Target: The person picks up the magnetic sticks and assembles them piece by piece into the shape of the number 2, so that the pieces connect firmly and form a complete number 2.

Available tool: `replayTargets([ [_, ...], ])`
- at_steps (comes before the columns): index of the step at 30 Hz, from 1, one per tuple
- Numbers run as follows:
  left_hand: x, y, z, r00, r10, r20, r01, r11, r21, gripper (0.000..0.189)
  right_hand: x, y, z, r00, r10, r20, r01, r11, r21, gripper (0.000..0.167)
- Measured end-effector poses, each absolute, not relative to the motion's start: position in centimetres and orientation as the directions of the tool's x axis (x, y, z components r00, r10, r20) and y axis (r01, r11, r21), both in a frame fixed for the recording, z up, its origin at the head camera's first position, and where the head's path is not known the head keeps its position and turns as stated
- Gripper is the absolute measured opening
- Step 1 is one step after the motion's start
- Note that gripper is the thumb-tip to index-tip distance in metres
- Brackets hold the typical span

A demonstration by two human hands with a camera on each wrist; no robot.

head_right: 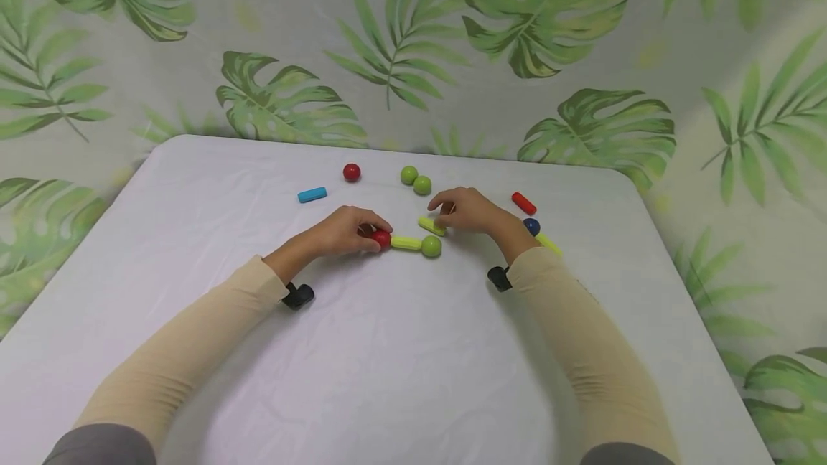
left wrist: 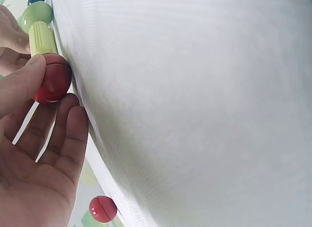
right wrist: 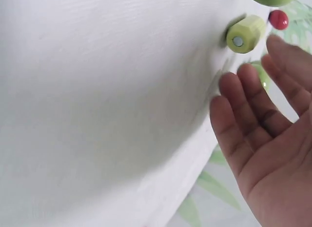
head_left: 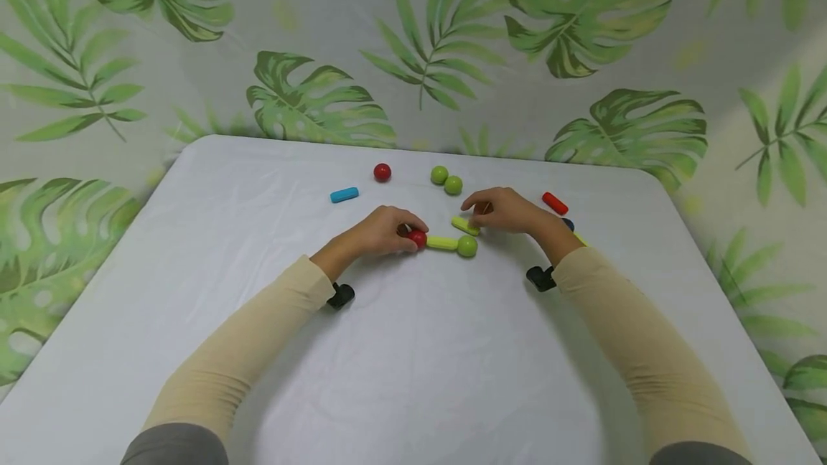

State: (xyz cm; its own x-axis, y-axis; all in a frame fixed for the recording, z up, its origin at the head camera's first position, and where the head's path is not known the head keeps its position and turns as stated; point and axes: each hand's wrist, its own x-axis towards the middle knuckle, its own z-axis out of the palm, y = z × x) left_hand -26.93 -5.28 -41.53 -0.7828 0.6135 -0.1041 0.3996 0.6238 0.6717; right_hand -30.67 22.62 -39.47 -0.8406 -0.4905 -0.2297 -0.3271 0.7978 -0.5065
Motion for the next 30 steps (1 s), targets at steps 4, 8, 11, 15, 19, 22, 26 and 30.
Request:
replayTargets([
  [4,-26.9,-5.0,-41.5,-0.782,0.613,-0.118,0.392,0.630,0.671,0.036,-30.7,22.3,-39.9,-0.824,-0.503,-0.261,-0.321,0.794,-0.516,0.036],
  [8,-26.9,-5.0,-41.4,-0.781,0.613,-0.122,0.391,0.632,0.669,0.036,-30.6,22.2,-40.1,-0.819,-0.515,-0.254,-0.338,0.789,-0.513,0.035],
  [11,-27.0,-5.1,-41.4,-0.783,0.610,-0.121,0.388,0.632,0.671,0.036,-30.6,22.3,-40.0,-0.814,-0.517,-0.264,-0.343,0.795,-0.500,0.035],
  [15,-27.0,-5.2,-41.4,-0.786,0.604,-0.130,0.378,0.637,0.672,0.036,-30.5,22.3,-39.8,-0.791,-0.528,-0.309,-0.350,0.805,-0.480,0.037],
  [19,-26.9,-5.4,-41.4,-0.787,0.601,-0.139,0.369,0.639,0.675,0.037,-30.5,22.3,-39.7,-0.777,-0.534,-0.333,-0.358,0.810,-0.465,0.039],
  [22,-26.8,-5.5,-41.4,-0.788,0.601,-0.133,0.371,0.636,0.676,0.037,-30.4,22.8,-39.7,-0.799,-0.524,-0.297,-0.364,0.813,-0.455,0.039],
  [26,-26.8,-5.6,-41.5,-0.794,0.596,-0.121,0.373,0.634,0.678,0.036,-29.4,24.3,-39.4,-0.834,-0.505,-0.223,-0.342,0.790,-0.508,0.039],
  [30,-26.7,-5.4,-41.5,-0.788,0.604,-0.117,0.375,0.622,0.687,0.036,-26.9,26.0,-39.0,-0.863,-0.475,-0.173,-0.303,0.760,-0.575,0.041],
])
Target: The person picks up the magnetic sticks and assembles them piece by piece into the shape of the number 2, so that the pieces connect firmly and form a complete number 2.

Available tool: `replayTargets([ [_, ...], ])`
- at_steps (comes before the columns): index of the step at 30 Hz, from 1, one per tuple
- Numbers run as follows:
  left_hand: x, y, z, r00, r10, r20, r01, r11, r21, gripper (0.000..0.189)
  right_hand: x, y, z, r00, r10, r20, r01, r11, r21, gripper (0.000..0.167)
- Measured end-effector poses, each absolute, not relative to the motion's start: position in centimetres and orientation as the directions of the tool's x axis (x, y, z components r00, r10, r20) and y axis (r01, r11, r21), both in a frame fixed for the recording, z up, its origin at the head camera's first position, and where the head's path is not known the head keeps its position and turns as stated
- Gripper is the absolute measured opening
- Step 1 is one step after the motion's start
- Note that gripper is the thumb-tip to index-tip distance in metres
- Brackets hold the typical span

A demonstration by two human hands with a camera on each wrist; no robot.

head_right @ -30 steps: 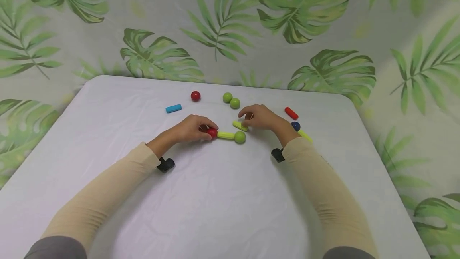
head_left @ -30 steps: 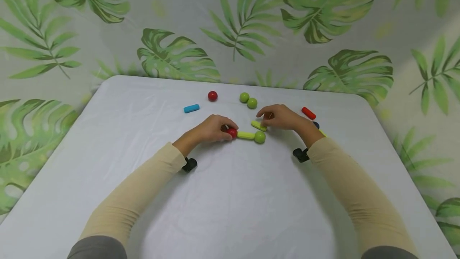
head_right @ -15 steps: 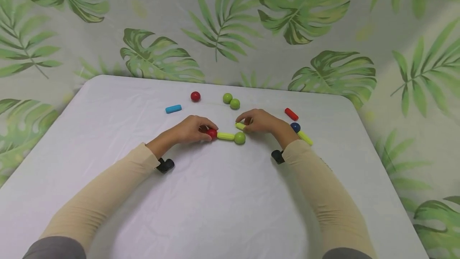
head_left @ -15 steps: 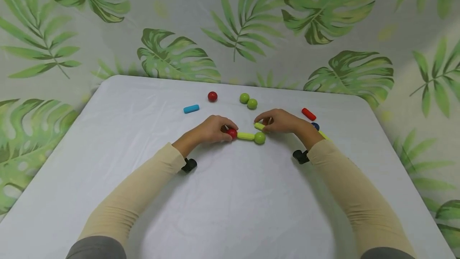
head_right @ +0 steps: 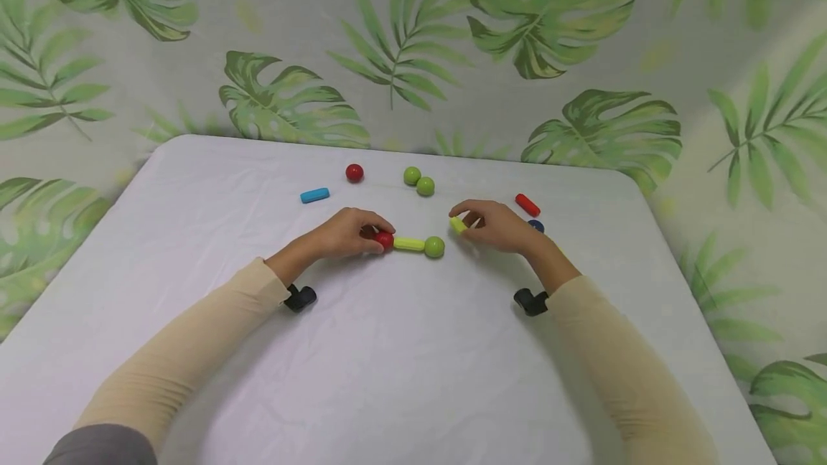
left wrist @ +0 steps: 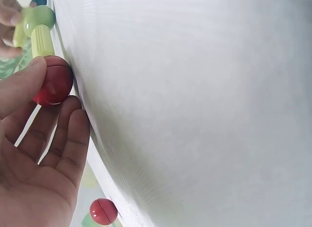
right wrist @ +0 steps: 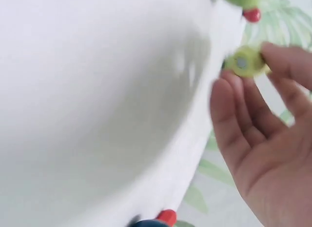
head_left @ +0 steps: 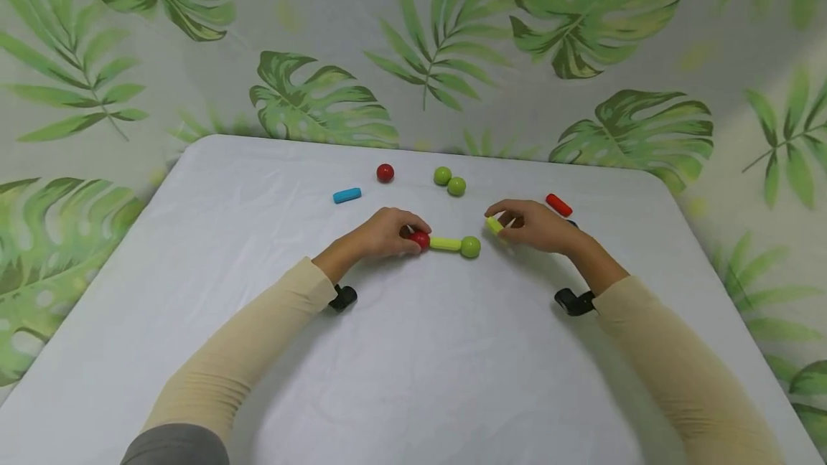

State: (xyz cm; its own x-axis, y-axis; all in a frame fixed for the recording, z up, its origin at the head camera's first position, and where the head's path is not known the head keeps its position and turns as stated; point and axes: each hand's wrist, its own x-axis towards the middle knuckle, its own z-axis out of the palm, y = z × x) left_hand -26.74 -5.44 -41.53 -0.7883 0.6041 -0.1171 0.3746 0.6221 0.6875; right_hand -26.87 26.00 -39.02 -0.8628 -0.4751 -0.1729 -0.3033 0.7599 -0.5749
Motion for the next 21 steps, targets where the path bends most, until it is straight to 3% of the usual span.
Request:
replayTargets([
  [9,-26.5,-5.5,-41.2,-0.806,0.578,-0.127,0.345,0.634,0.692,0.036,-22.0,27.7,-37.8,-0.887,-0.436,-0.151,-0.259,0.742,-0.618,0.039],
  [17,-26.7,-5.4,-41.3,-0.790,0.597,-0.140,0.351,0.628,0.695,0.036,-21.3,28.4,-38.5,-0.894,-0.359,-0.267,-0.020,0.628,-0.778,0.045],
  [21,-26.7,-5.3,-41.2,-0.792,0.592,-0.153,0.340,0.635,0.694,0.037,-20.9,28.0,-39.0,-0.881,-0.352,-0.317,0.053,0.593,-0.804,0.052],
])
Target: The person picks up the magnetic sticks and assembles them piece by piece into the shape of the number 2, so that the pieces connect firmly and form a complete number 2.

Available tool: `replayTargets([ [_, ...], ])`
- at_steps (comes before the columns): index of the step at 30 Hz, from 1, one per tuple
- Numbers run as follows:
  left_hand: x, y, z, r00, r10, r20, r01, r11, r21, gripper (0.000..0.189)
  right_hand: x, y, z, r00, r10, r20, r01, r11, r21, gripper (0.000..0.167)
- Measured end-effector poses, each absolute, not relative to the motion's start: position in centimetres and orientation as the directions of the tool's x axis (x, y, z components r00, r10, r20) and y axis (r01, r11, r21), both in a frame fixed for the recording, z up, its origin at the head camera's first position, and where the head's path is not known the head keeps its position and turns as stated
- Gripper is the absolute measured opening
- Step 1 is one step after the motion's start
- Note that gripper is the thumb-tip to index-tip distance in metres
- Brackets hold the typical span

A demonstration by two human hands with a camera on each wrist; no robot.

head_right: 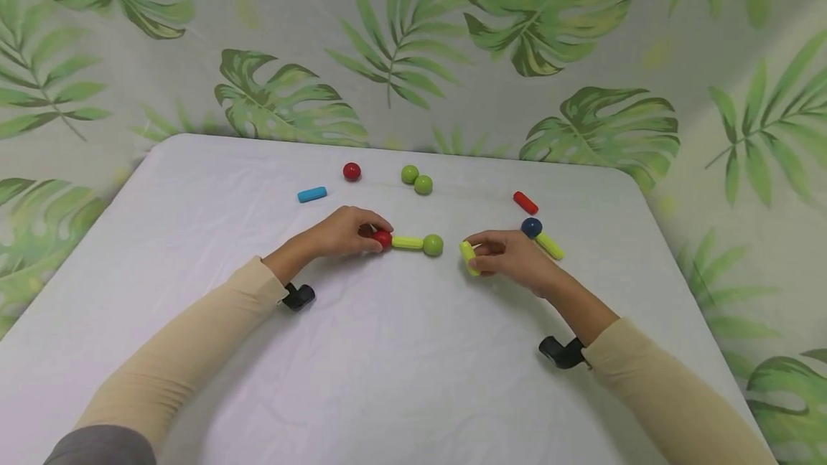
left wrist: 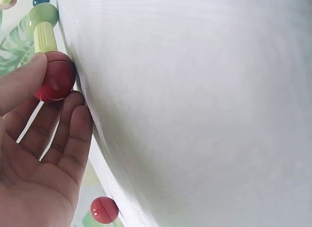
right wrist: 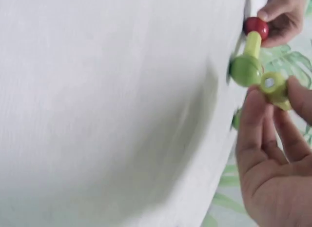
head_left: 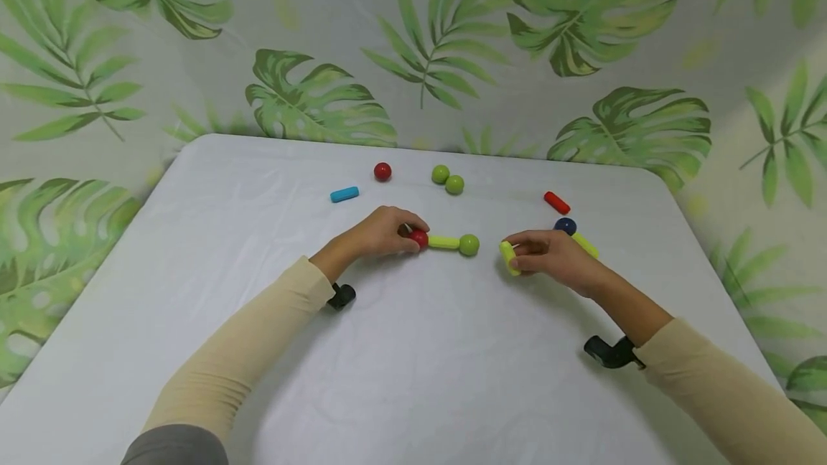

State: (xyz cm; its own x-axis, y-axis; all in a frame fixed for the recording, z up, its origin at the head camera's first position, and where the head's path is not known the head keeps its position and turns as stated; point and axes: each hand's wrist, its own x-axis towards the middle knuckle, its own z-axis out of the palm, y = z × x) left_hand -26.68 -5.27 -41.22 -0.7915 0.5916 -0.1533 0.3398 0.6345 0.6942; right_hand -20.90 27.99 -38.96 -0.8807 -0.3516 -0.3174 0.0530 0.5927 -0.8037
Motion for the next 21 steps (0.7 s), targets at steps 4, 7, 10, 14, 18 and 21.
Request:
replayTargets([
  [4,-26.8,-5.3,-41.3,-0.790,0.591,-0.164,0.333,0.637,0.695,0.038,-20.6,27.5,-39.5,-0.872,-0.347,-0.344,0.082,0.591,-0.802,0.052],
  [7,-26.8,-5.3,-41.4,-0.790,0.591,-0.164,0.329,0.634,0.700,0.038,-20.6,27.3,-39.9,-0.870,-0.347,-0.349,0.089,0.587,-0.805,0.051],
  [10,-26.8,-5.3,-41.6,-0.790,0.592,-0.161,0.327,0.628,0.706,0.037,-20.5,27.2,-40.3,-0.873,-0.348,-0.342,0.082,0.586,-0.806,0.049],
  [14,-26.9,-5.3,-41.7,-0.791,0.592,-0.156,0.331,0.628,0.705,0.036,-20.4,26.9,-40.6,-0.879,-0.345,-0.330,0.066,0.596,-0.800,0.048],
  [18,-26.9,-5.3,-41.5,-0.788,0.598,-0.146,0.343,0.625,0.701,0.037,-20.3,26.4,-40.7,-0.881,-0.342,-0.327,0.052,0.618,-0.785,0.047],
  [21,-26.9,-5.3,-41.4,-0.784,0.604,-0.141,0.352,0.620,0.701,0.037,-20.3,25.8,-40.7,-0.880,-0.333,-0.338,0.062,0.626,-0.777,0.046],
])
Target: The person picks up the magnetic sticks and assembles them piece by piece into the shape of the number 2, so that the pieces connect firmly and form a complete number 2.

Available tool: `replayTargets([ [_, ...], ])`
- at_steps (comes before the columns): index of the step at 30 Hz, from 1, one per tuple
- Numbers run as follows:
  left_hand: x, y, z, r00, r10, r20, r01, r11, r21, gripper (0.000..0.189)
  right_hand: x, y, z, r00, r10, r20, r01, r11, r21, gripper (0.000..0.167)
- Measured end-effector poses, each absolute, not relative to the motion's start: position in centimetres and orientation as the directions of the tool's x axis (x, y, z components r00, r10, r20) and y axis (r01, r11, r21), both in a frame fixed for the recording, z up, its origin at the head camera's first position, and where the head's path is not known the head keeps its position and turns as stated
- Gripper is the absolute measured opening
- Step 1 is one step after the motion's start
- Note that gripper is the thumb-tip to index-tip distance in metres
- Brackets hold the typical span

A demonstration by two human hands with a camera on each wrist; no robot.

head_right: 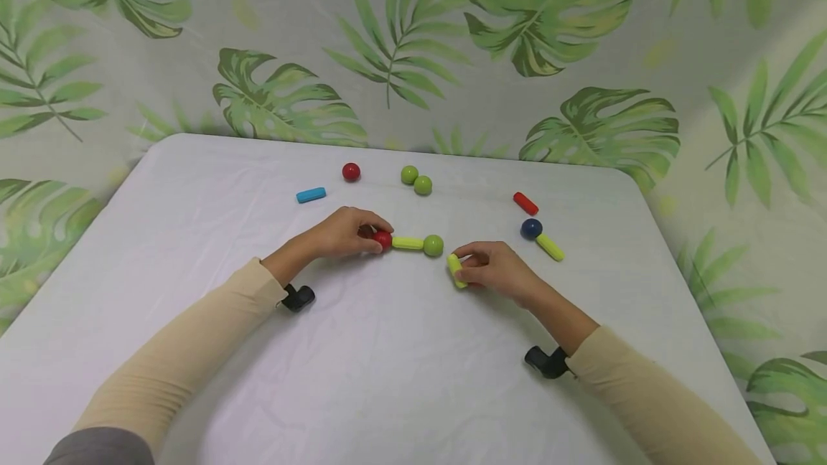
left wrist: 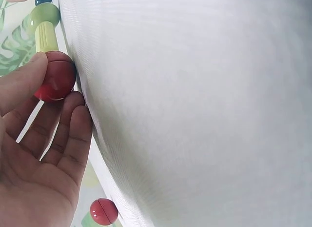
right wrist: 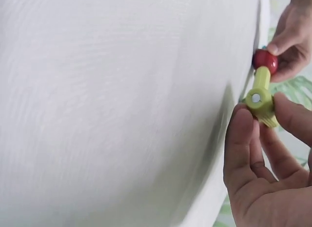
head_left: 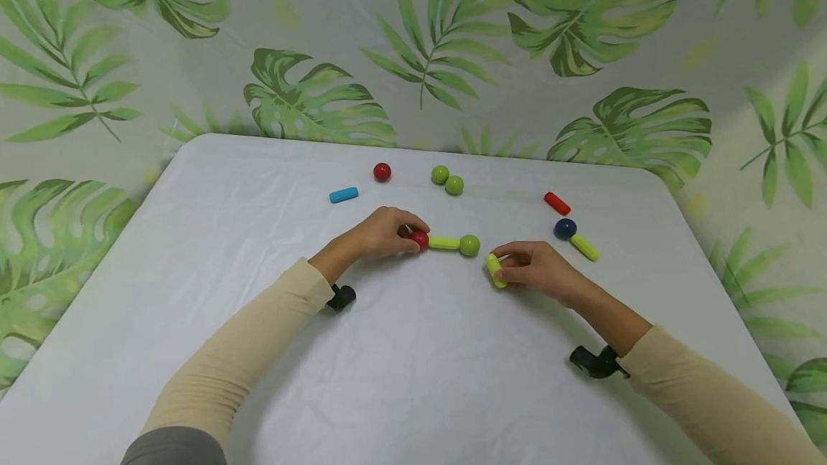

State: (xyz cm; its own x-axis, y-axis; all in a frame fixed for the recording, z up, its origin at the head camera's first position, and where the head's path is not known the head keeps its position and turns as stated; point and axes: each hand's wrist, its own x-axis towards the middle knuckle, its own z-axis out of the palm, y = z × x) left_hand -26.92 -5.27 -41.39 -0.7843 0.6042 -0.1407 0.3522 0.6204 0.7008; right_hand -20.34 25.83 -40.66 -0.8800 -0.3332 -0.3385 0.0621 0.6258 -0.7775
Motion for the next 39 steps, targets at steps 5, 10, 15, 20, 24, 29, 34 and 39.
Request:
replayTargets([
  [5,-27.0,-5.3,-41.4,-0.781,0.609,-0.138,0.358,0.619,0.699,0.038,-20.4,24.8,-40.7,-0.878,-0.323,-0.352,0.083,0.623,-0.778,0.047],
  [10,-27.0,-5.4,-41.4,-0.780,0.610,-0.137,0.358,0.616,0.702,0.038,-20.4,23.8,-40.9,-0.877,-0.299,-0.377,0.122,0.619,-0.776,0.047],
  [15,-27.0,-5.4,-41.4,-0.780,0.611,-0.137,0.354,0.611,0.708,0.038,-20.5,23.0,-41.0,-0.867,-0.277,-0.413,0.169,0.617,-0.769,0.047],
  [20,-27.1,-5.4,-41.4,-0.777,0.615,-0.135,0.360,0.610,0.706,0.038,-20.6,22.7,-41.1,-0.866,-0.245,-0.435,0.203,0.624,-0.755,0.046],
  [24,-27.1,-5.4,-41.4,-0.778,0.613,-0.136,0.359,0.612,0.705,0.038,-20.8,22.5,-41.1,-0.864,-0.232,-0.447,0.222,0.622,-0.751,0.047],
  [29,-27.0,-5.4,-41.3,-0.773,0.620,-0.131,0.372,0.611,0.698,0.038,-20.7,22.4,-41.0,-0.862,-0.223,-0.456,0.237,0.618,-0.750,0.047],
  [34,-27.0,-5.2,-41.3,-0.777,0.614,-0.142,0.361,0.617,0.699,0.038,-20.7,22.4,-41.0,-0.862,-0.211,-0.462,0.250,0.616,-0.747,0.047],
  [39,-27.0,-5.1,-41.2,-0.777,0.614,-0.141,0.362,0.618,0.698,0.037,-20.7,22.3,-41.1,-0.863,-0.196,-0.465,0.257,0.621,-0.740,0.047],
])
